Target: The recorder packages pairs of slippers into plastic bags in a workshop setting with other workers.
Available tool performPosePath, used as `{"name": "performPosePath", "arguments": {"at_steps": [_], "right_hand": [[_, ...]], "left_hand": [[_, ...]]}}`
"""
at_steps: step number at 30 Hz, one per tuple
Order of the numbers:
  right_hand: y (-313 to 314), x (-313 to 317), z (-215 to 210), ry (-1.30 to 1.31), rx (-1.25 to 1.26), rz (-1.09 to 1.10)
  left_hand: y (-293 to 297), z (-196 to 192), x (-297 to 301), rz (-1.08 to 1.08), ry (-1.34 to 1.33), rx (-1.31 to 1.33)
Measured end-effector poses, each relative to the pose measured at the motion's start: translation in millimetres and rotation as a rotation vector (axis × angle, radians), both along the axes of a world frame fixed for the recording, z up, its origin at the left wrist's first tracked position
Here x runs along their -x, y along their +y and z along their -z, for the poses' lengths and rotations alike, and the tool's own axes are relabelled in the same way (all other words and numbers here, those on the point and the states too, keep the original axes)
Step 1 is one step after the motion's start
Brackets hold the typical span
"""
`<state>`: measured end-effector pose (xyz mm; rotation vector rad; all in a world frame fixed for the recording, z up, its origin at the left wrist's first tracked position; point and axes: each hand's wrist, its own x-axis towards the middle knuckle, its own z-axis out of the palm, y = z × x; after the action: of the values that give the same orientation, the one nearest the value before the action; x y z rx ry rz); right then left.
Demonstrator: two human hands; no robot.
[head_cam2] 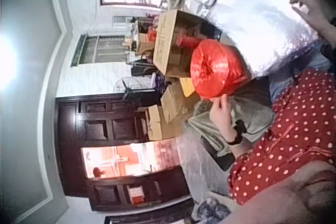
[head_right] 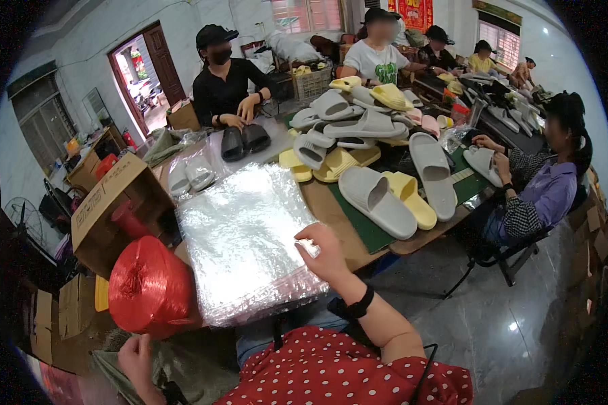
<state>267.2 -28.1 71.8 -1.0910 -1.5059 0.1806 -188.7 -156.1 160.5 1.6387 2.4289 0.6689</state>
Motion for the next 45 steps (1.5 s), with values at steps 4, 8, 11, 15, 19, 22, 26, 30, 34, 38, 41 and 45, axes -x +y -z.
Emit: {"name": "performPosePath", "arguments": {"at_steps": [4,8,11,15,19,22,26,30,34,38,41,45], "right_hand": [[8,-74,-13,-0.085,-0.035,0.479],[40,-170,14,-0.303,0.075,0.878],[59,-206,26,-0.360,0.193,0.942],[83,-228,34,-0.439,0.534,0.821],[89,-215,27,-0.260,0.194,0.747],[87,-179,-8,0.032,0.054,0.564],[97,-125,-69,0.175,-0.127,0.383],[101,-85,-94,0.056,-0.118,0.272],[97,-84,-54,-0.107,0.089,0.338],[91,-129,13,-0.185,0.186,0.487],[79,-158,30,-0.076,0.278,0.450],[74,-222,41,0.104,0.029,0.716]], "left_hand": [[35,3,-85,0.786,-0.283,-0.207],[81,29,-139,1.023,-0.023,-0.267],[116,52,-166,1.093,0.020,-0.327],[140,84,-186,1.055,0.126,-0.253],[139,110,-188,1.018,0.116,-0.160],[137,115,-184,1.004,0.127,-0.140],[136,111,-185,0.992,0.076,-0.136],[138,113,-187,0.986,0.071,-0.121],[137,111,-189,0.996,0.054,-0.122],[138,109,-194,0.990,0.100,-0.150],[136,113,-190,0.976,0.106,-0.154],[134,110,-190,0.961,0.089,-0.130]]}}
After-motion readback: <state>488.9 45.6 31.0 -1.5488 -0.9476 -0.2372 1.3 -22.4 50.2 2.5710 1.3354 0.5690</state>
